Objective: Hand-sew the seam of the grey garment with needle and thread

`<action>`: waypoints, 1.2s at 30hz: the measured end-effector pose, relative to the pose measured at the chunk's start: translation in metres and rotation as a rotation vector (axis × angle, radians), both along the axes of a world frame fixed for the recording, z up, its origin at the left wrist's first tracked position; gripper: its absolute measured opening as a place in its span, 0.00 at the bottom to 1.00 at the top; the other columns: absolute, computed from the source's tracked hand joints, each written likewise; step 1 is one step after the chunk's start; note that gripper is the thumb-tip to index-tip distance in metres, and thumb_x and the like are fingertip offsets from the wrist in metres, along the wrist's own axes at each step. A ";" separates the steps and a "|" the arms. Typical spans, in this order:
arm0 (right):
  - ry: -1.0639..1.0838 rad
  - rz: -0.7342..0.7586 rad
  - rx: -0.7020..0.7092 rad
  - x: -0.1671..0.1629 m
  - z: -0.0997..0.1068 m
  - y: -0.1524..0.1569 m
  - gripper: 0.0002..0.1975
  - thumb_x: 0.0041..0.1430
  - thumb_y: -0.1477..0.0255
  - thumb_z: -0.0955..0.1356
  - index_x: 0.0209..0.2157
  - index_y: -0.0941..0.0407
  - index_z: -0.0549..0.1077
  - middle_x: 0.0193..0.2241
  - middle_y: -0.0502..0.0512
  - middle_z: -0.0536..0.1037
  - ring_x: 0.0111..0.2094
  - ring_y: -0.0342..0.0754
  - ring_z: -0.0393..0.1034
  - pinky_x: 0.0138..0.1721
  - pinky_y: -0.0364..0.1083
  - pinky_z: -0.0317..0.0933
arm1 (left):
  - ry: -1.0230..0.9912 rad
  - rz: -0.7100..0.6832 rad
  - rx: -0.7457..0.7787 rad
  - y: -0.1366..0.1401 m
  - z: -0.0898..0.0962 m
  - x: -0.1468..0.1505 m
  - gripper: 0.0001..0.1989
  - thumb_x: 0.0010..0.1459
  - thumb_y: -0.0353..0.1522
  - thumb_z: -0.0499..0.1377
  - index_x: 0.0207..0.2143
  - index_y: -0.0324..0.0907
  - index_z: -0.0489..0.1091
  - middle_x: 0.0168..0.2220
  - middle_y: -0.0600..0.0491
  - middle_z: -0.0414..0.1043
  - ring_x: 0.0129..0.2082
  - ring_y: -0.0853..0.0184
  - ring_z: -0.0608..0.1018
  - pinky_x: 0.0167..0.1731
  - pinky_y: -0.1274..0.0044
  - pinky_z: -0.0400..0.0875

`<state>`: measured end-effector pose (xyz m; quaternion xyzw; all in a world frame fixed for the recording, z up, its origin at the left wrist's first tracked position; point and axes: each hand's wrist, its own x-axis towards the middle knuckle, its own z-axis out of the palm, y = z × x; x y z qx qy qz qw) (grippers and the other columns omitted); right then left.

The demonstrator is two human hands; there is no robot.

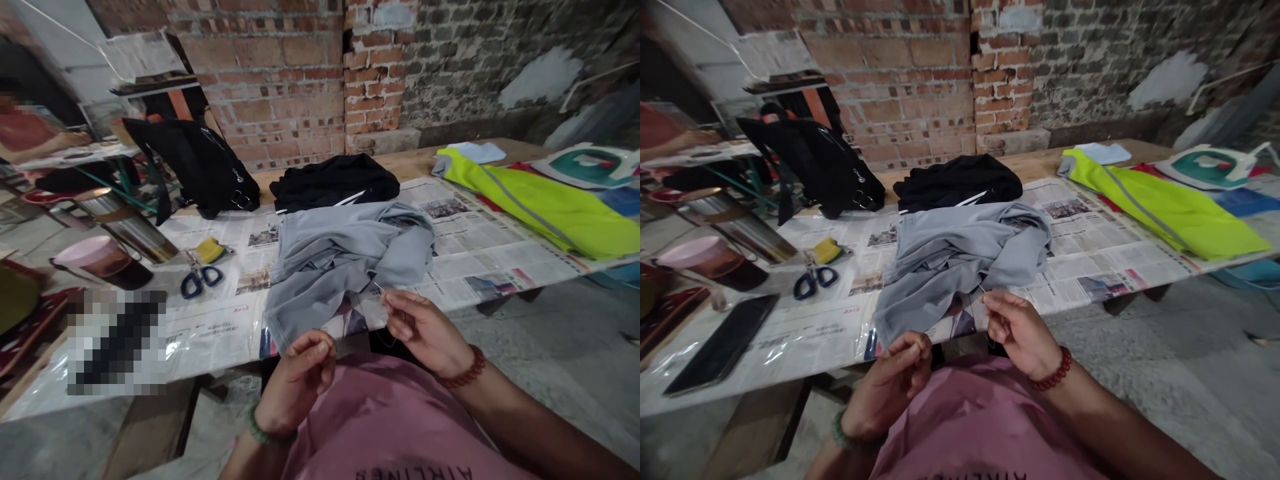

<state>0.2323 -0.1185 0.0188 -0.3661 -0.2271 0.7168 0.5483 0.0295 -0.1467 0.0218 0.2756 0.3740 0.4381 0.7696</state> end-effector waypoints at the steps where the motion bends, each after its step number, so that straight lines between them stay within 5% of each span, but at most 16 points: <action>1: 0.027 0.002 0.003 0.000 0.000 0.001 0.07 0.43 0.71 0.72 0.25 0.59 0.72 0.19 0.46 0.67 0.12 0.31 0.50 0.13 0.37 0.43 | 0.038 -0.015 0.008 -0.001 -0.001 0.000 0.07 0.45 0.32 0.63 0.24 0.38 0.68 0.19 0.58 0.62 0.15 0.78 0.62 0.13 0.85 0.50; 7: 0.072 -0.006 0.019 -0.004 0.006 0.002 0.07 0.44 0.71 0.71 0.24 0.59 0.71 0.19 0.45 0.67 0.12 0.31 0.49 0.14 0.37 0.43 | 0.225 -0.045 0.038 0.000 -0.008 0.001 0.07 0.46 0.32 0.63 0.24 0.37 0.69 0.15 0.57 0.63 0.15 0.77 0.62 0.14 0.84 0.52; 16: -0.143 -0.036 0.081 -0.015 0.010 -0.003 0.09 0.43 0.68 0.72 0.23 0.60 0.72 0.11 0.43 0.61 0.12 0.32 0.49 0.15 0.37 0.40 | 0.178 0.059 -0.025 0.006 -0.005 0.004 0.07 0.44 0.33 0.62 0.25 0.38 0.69 0.18 0.59 0.61 0.13 0.79 0.59 0.12 0.85 0.49; 19: -0.191 -0.029 0.103 -0.015 0.011 -0.004 0.09 0.44 0.68 0.71 0.23 0.60 0.72 0.11 0.43 0.62 0.12 0.32 0.49 0.15 0.38 0.39 | 0.466 0.034 0.164 0.006 -0.001 0.005 0.08 0.45 0.28 0.59 0.31 0.40 0.72 0.22 0.56 0.67 0.18 0.75 0.66 0.17 0.83 0.57; 23: -0.247 -0.012 0.127 -0.015 0.018 -0.006 0.10 0.44 0.67 0.71 0.23 0.60 0.73 0.11 0.43 0.61 0.12 0.33 0.49 0.15 0.38 0.40 | 0.842 0.291 0.551 0.005 0.009 0.005 0.18 0.46 0.23 0.55 0.40 0.47 0.71 0.44 0.52 0.67 0.39 0.67 0.70 0.33 0.78 0.64; 28: -0.274 0.024 0.152 -0.020 0.025 -0.012 0.10 0.44 0.66 0.71 0.23 0.60 0.73 0.12 0.43 0.61 0.13 0.33 0.48 0.14 0.38 0.40 | 0.884 0.298 0.765 0.003 0.029 0.013 0.08 0.51 0.28 0.56 0.34 0.44 0.72 0.35 0.53 0.69 0.35 0.67 0.70 0.37 0.76 0.64; 31: -0.297 0.055 0.166 -0.021 0.026 -0.015 0.10 0.45 0.66 0.71 0.24 0.60 0.73 0.13 0.44 0.61 0.13 0.33 0.48 0.14 0.37 0.41 | 0.786 0.203 0.704 0.003 0.033 0.023 0.05 0.51 0.31 0.57 0.31 0.43 0.72 0.30 0.54 0.70 0.32 0.68 0.70 0.34 0.77 0.64; 36: -0.397 0.098 0.226 -0.018 0.025 -0.018 0.10 0.48 0.66 0.69 0.26 0.59 0.73 0.17 0.45 0.66 0.14 0.33 0.50 0.14 0.37 0.43 | 0.455 0.044 0.384 0.004 0.028 0.038 0.07 0.52 0.33 0.58 0.30 0.41 0.74 0.29 0.53 0.73 0.30 0.70 0.71 0.33 0.79 0.65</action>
